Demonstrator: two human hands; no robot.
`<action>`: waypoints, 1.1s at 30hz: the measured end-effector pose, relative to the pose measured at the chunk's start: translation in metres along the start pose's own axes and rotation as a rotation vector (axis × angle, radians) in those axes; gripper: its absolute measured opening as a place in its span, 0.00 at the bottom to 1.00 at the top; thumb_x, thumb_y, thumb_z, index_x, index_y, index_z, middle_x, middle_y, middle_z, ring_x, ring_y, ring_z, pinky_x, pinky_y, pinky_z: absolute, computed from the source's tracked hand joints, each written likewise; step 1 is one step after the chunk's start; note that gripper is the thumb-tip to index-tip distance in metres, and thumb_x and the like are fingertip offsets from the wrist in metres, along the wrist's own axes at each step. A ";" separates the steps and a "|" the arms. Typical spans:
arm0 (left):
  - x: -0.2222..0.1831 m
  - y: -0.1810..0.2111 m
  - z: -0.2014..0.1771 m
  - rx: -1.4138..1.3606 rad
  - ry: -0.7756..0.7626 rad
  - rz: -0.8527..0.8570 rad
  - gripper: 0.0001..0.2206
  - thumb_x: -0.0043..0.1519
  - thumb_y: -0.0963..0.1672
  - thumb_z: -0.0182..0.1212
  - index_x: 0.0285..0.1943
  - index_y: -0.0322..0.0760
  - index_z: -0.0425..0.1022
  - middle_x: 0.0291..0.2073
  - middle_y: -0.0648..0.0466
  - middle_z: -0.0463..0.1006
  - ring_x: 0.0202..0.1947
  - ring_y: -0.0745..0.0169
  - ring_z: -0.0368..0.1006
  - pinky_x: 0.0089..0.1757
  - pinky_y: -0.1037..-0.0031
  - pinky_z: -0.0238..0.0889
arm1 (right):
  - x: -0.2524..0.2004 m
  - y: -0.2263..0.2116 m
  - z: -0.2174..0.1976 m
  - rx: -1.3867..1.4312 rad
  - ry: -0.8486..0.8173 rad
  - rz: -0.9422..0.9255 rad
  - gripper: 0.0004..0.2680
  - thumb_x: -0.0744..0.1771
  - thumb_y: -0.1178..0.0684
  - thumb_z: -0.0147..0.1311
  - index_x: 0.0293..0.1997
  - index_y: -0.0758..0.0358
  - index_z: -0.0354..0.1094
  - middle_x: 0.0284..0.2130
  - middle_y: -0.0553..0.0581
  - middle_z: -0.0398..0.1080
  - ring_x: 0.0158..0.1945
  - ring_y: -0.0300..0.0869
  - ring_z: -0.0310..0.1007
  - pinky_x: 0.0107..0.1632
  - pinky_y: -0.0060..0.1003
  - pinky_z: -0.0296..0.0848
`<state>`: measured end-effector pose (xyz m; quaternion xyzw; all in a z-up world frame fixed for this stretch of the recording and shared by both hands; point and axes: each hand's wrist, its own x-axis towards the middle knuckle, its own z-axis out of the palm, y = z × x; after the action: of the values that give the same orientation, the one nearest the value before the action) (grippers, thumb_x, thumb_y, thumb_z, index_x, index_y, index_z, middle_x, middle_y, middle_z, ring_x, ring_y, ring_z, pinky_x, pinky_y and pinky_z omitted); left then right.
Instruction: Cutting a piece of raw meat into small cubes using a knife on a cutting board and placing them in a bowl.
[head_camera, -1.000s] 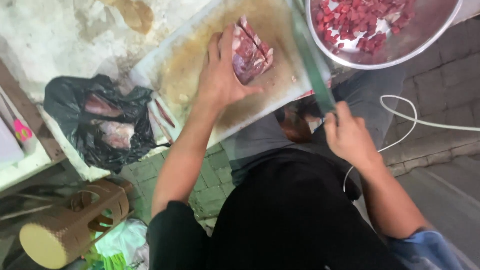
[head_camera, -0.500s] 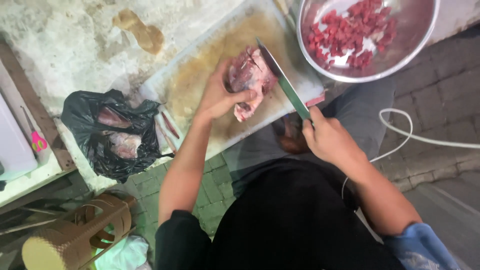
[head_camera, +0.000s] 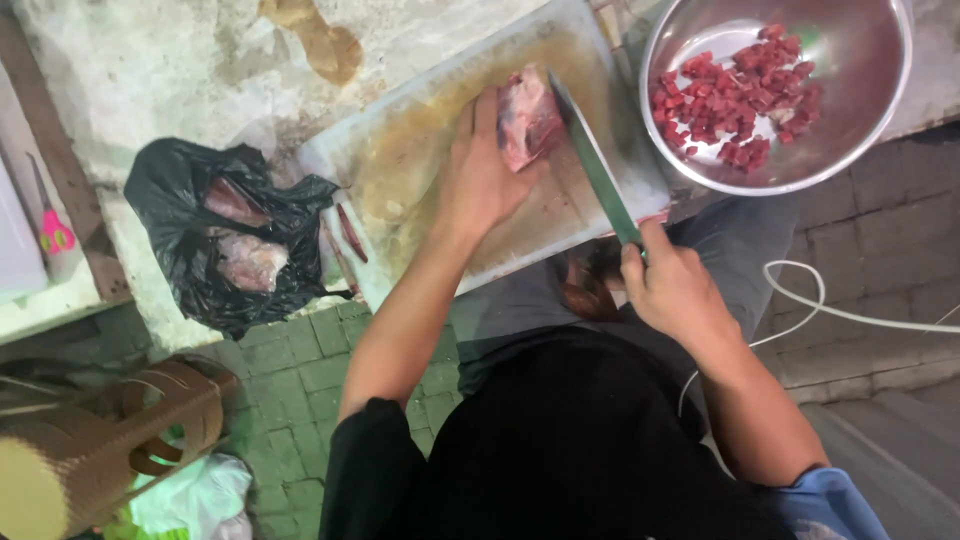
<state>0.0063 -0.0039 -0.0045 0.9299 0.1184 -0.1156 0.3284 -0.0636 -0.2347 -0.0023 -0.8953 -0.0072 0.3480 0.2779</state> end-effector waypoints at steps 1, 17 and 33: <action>0.004 0.000 0.000 0.086 0.002 0.053 0.46 0.51 0.51 0.76 0.72 0.35 0.48 0.68 0.40 0.58 0.60 0.37 0.65 0.54 0.47 0.63 | 0.001 0.002 0.000 0.005 0.091 -0.020 0.11 0.68 0.50 0.38 0.55 0.59 0.52 0.27 0.78 0.68 0.34 0.76 0.64 0.36 0.63 0.59; 0.023 0.027 0.000 0.428 -0.029 0.009 0.47 0.47 0.58 0.77 0.66 0.29 0.54 0.51 0.44 0.71 0.44 0.41 0.73 0.39 0.55 0.72 | 0.021 -0.002 0.006 -0.236 0.360 -0.297 0.06 0.69 0.55 0.43 0.41 0.65 0.51 0.19 0.65 0.62 0.20 0.69 0.61 0.22 0.61 0.58; 0.025 0.020 0.018 0.459 0.090 0.038 0.37 0.43 0.46 0.75 0.59 0.28 0.59 0.43 0.48 0.70 0.27 0.54 0.75 0.24 0.66 0.72 | 0.031 0.005 0.010 -0.330 0.441 -0.375 0.06 0.69 0.56 0.44 0.40 0.66 0.51 0.17 0.64 0.61 0.18 0.69 0.60 0.20 0.60 0.57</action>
<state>0.0329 -0.0269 -0.0137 0.9865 0.0858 -0.0914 0.1051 -0.0473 -0.2281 -0.0302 -0.9650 -0.1680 0.0828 0.1834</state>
